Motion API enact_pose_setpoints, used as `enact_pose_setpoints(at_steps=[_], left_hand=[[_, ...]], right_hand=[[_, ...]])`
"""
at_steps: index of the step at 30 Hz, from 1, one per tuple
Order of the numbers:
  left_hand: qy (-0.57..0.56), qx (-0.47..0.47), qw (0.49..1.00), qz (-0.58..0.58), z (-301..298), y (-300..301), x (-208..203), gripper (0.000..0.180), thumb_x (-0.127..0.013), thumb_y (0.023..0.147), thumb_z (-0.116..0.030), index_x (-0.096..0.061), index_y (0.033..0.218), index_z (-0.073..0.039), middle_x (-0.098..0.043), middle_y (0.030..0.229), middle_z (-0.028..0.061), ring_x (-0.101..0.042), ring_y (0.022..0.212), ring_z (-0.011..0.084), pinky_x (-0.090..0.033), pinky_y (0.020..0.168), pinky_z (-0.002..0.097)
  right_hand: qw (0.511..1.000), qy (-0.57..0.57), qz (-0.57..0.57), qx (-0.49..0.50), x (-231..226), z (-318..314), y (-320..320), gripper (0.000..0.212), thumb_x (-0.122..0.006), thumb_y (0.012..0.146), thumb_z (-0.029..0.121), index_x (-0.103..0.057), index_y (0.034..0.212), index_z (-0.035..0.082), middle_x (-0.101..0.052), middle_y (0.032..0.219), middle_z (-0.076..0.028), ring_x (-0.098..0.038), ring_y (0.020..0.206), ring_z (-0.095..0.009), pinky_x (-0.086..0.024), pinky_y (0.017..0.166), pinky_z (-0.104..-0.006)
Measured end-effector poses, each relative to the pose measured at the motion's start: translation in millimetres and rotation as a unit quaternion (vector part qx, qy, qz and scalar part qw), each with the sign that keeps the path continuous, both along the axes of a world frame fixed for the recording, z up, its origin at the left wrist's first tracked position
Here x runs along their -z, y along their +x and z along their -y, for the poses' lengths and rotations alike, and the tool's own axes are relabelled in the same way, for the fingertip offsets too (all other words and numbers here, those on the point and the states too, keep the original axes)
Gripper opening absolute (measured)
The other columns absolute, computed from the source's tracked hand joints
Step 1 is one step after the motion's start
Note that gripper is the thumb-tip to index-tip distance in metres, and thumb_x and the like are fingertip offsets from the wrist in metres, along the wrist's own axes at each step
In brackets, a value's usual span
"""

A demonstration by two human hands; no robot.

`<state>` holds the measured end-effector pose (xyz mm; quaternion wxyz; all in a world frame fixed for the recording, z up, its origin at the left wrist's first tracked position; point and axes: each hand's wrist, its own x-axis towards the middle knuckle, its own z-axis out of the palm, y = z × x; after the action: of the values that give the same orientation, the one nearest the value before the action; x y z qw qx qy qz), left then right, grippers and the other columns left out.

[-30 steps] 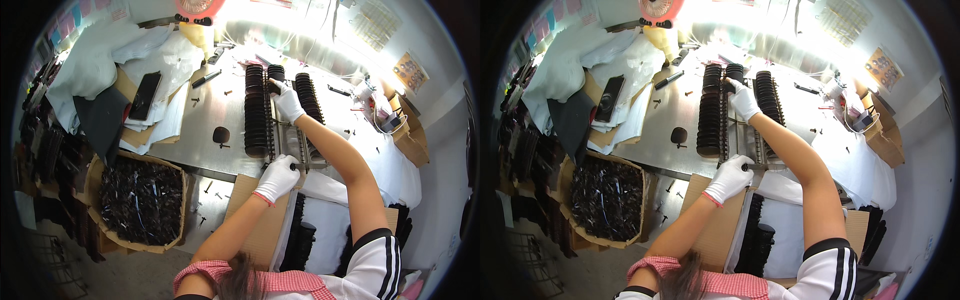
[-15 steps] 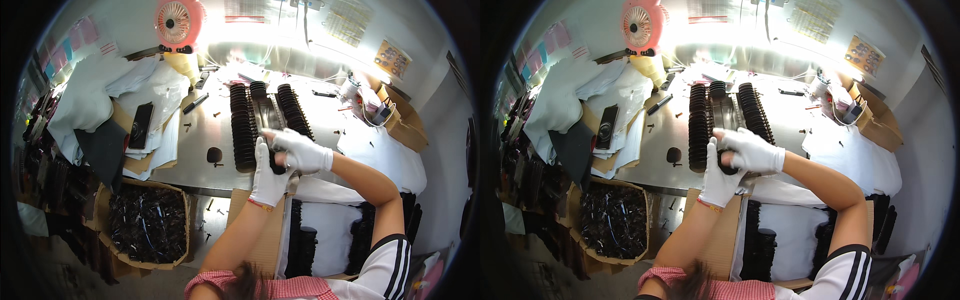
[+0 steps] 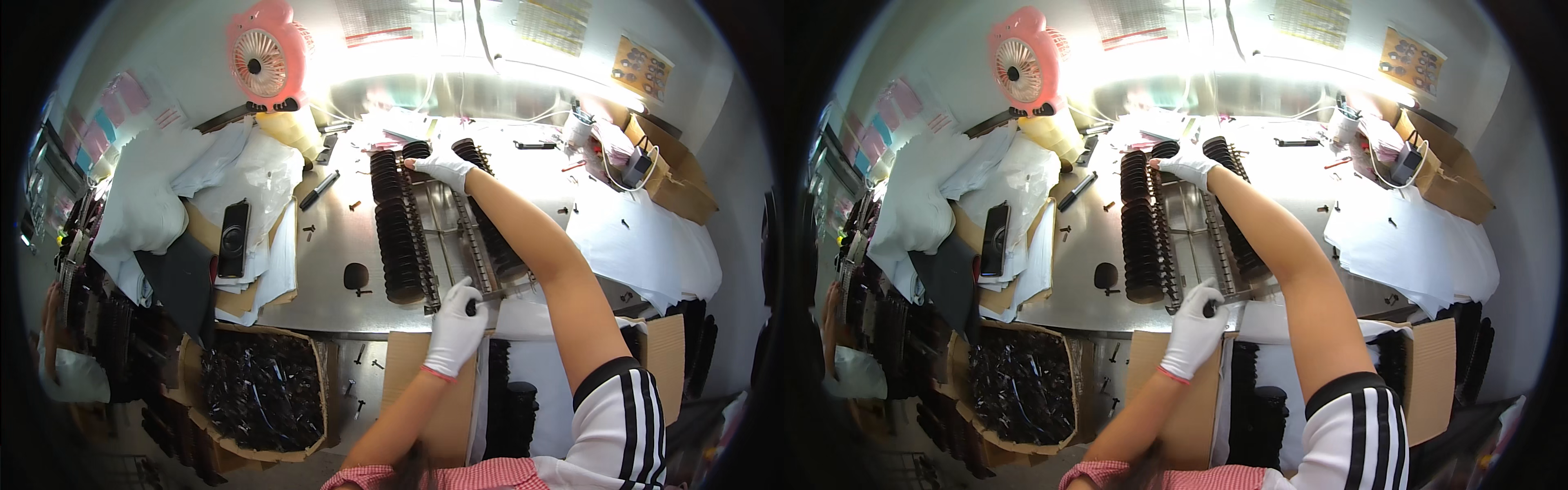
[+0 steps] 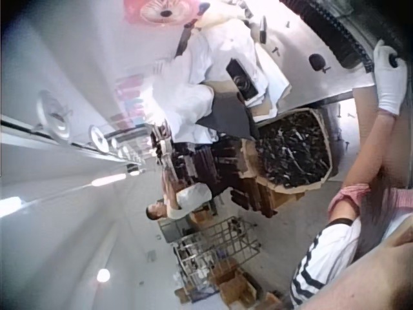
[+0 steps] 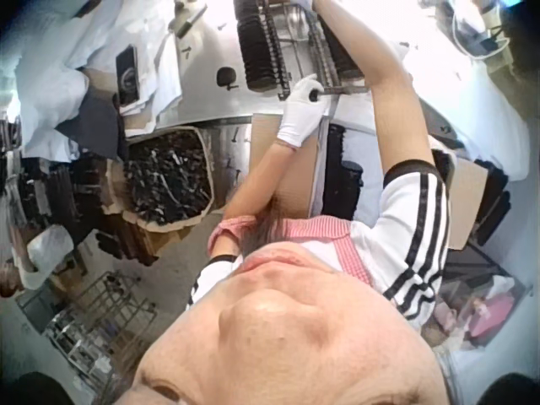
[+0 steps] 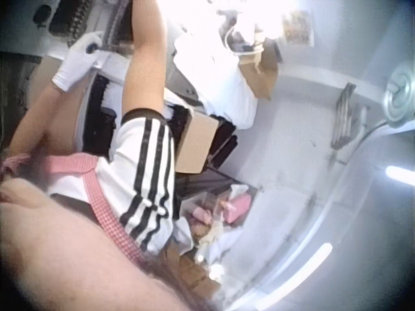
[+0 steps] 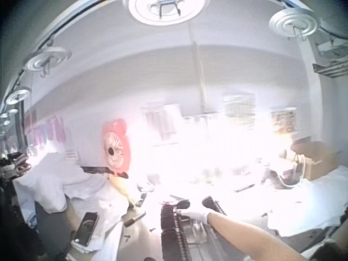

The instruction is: The person assembles black hair accessories by inserting them into a metal rack. They repeatedly pick up the accessories from a box, place them into the rack slots, and occasionally move the rack to a nearby shelf.

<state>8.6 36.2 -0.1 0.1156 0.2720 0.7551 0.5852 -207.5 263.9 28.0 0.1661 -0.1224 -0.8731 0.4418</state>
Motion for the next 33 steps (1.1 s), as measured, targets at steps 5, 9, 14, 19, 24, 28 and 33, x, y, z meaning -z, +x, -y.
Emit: enact_pose_setpoints(at_steps=[5,9,14,19,24,28,33], left_hand=[[-0.026,0.055,0.997,0.045,9,-9,7,0.014,-0.066,0.082,-0.004,-0.062,0.095,-0.002,-0.065,0.096,0.0112,-0.063,0.086,0.0234,-0.051,0.082,0.0318],[-0.027,0.086,0.995,0.049,12,-17,3,0.014,-0.066,0.082,-0.006,-0.063,0.095,-0.002,-0.064,0.091,0.0108,-0.063,0.083,0.0227,-0.051,0.081,0.031],[-0.03,0.081,0.996,-0.017,12,-17,2,0.013,-0.067,0.081,-0.007,-0.063,0.093,-0.003,-0.063,0.091,0.0107,-0.062,0.082,0.0239,-0.051,0.081,0.0317],[-0.006,0.067,0.998,-0.007,7,-15,10,0.014,-0.068,0.08,-0.005,-0.062,0.092,-0.003,-0.062,0.09,0.0093,-0.061,0.083,0.0211,-0.05,0.081,0.0307],[0.001,0.082,0.995,0.064,5,-16,3,0.014,-0.068,0.084,-0.003,-0.062,0.096,-0.002,-0.066,0.092,0.0042,-0.06,0.076,0.0122,-0.052,0.075,0.0266],[0.199,0.082,0.916,0.338,23,-10,-22,0.026,-0.061,0.088,0.003,-0.056,0.112,-0.005,-0.063,0.105,0.0115,-0.062,0.069,0.0147,-0.053,0.065,0.0287],[0.468,0.043,0.798,0.376,14,31,-55,0.046,-0.053,0.102,-0.018,-0.035,0.144,-0.02,-0.059,0.115,0.0064,-0.059,0.1,0.0205,-0.052,0.087,0.0402]], right_hand=[[0.979,-0.15,0.028,-0.136,1,-5,-15,0.056,-0.077,0.078,0.011,-0.061,0.132,0.007,-0.067,0.109,-0.005,-0.059,0.098,-0.011,-0.047,0.093,-0.0256],[0.991,0.031,0.005,-0.133,0,-4,-5,0.059,-0.073,0.079,0.016,-0.058,0.135,0.003,-0.073,0.104,-0.011,-0.065,0.095,-0.016,-0.049,0.092,-0.0285],[0.983,0.163,-0.065,-0.052,14,20,-4,0.054,-0.067,0.083,0.015,-0.057,0.134,0.004,-0.071,0.099,-0.025,-0.069,0.082,-0.036,-0.054,0.084,-0.0382],[0.91,0.393,-0.132,-0.011,35,44,-14,0.042,-0.057,0.084,0.003,-0.06,0.126,0.002,-0.068,0.096,-0.022,-0.068,0.088,-0.035,-0.054,0.079,-0.0404],[0.851,0.508,-0.127,-0.027,3,36,-13,0.015,-0.054,0.089,0.008,-0.066,0.096,0.006,-0.07,0.091,-0.013,-0.071,0.086,-0.025,-0.056,0.074,-0.0335],[0.961,0.251,-0.112,0.02,-47,46,53,0.035,-0.066,0.088,0.032,-0.071,0.117,0.013,-0.072,0.101,-0.014,-0.07,0.084,-0.031,-0.055,0.08,-0.0378],[0.973,-0.077,-0.198,-0.095,-53,84,230,0.048,-0.05,0.083,-0.006,-0.065,0.127,0.007,-0.065,0.097,-0.002,-0.056,0.088,-0.005,-0.048,0.08,-0.0208]])
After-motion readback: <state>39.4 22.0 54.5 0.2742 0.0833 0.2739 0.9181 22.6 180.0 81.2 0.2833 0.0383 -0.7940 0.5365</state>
